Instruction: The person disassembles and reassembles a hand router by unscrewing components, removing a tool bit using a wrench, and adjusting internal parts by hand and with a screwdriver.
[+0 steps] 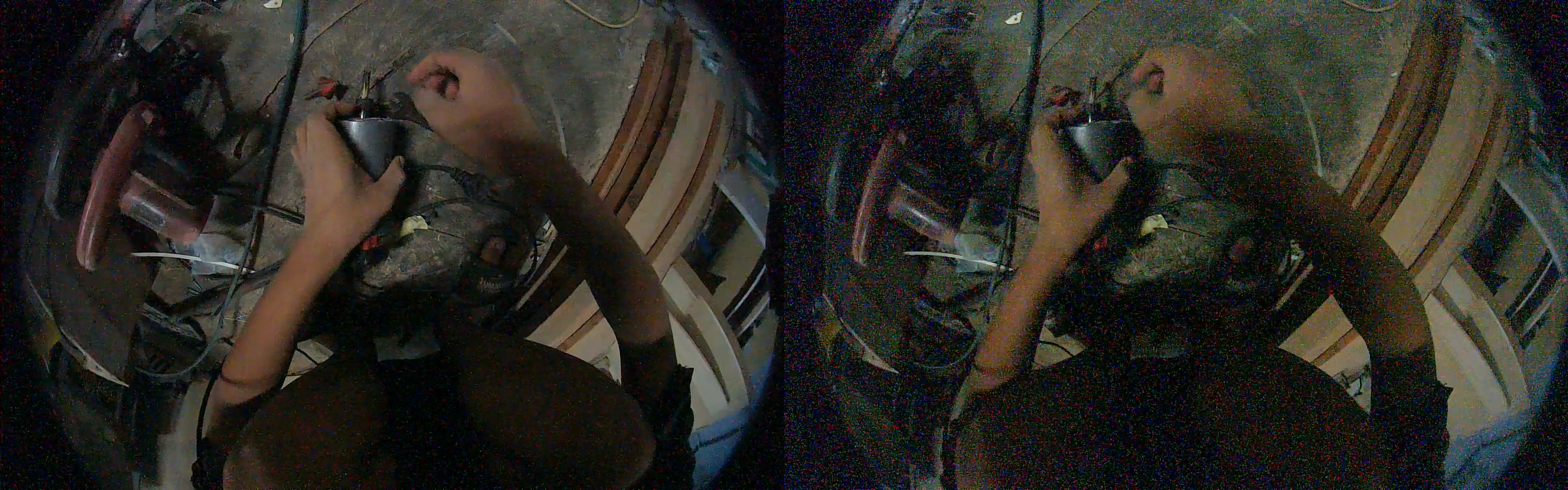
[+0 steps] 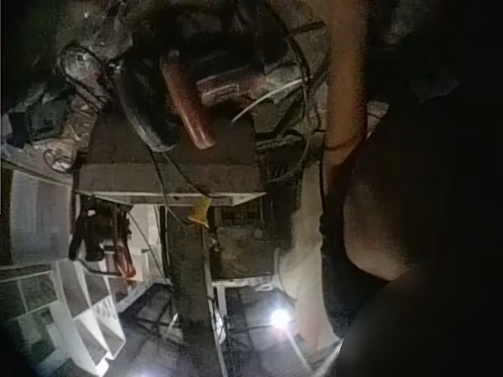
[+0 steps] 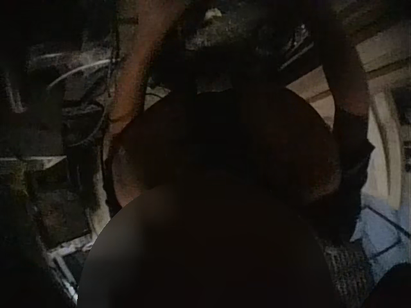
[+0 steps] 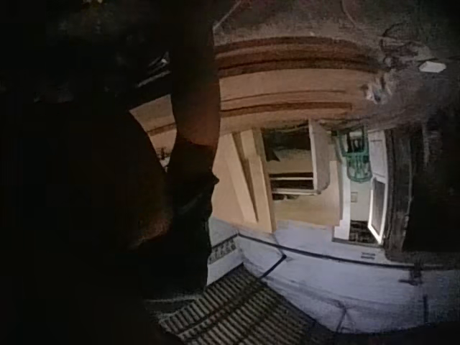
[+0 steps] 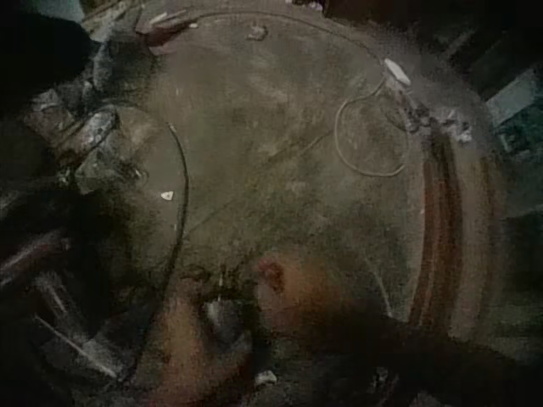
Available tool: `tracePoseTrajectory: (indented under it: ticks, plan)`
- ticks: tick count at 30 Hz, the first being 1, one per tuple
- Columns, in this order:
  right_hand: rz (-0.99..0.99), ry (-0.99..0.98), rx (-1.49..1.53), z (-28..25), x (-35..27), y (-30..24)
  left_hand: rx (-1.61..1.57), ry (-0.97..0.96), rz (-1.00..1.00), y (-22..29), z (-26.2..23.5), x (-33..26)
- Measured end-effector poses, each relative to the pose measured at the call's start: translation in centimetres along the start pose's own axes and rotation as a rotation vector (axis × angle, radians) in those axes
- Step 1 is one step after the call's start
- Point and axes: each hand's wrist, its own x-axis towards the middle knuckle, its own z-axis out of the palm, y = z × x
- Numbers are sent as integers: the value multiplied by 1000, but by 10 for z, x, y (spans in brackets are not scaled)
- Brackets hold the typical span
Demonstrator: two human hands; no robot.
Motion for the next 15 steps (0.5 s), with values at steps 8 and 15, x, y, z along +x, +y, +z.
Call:
tracePoseTrajectory:
  ticks: [8,15]
  plan:
    - [77,-265,260,19,45,-20,15,78,69,-3,-22,11]
    - [45,-197,441,31,41,-18,-136,150,-6,-4,-18,9]
